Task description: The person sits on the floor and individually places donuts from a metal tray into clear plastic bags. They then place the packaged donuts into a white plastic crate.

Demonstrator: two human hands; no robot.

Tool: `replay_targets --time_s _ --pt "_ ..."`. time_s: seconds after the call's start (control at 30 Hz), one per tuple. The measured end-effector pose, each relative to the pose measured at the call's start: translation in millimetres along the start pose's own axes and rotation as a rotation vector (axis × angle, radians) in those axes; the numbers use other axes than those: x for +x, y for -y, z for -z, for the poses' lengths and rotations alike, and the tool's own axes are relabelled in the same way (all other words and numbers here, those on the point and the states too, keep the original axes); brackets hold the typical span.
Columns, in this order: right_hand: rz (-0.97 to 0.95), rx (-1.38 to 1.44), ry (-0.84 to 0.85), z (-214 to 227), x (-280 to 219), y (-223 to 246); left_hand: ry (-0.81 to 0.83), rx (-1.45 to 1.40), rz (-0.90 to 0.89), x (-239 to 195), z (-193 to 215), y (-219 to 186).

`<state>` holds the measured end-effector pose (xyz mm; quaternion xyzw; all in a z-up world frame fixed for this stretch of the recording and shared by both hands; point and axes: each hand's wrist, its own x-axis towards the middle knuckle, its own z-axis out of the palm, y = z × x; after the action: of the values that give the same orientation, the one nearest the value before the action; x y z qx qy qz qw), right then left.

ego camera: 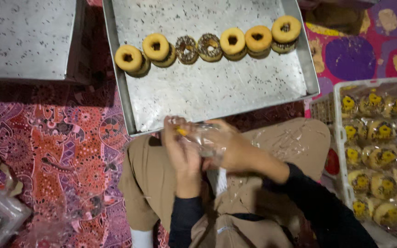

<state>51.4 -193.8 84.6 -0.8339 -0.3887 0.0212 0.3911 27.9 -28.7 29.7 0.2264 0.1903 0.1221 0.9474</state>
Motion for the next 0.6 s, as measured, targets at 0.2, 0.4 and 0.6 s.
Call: replay_targets --time_s 0.2,0.4,0.6 --pt "-0.509 -0.576 -0.434 64.2 93.9 -184.1 0.148 -0.383 -0.156 27.8 30.2 -64.8" --pt "-0.525 -0.643 -0.28 53.4 96.4 -242.5 -0.154 -0.499 0.02 40.2 36.8 -60.7" --pt "-0.185 0.399 -0.476 0.9 6.9 -88.8 -0.097 -0.804 0.177 41.7 42.6 -35.5"
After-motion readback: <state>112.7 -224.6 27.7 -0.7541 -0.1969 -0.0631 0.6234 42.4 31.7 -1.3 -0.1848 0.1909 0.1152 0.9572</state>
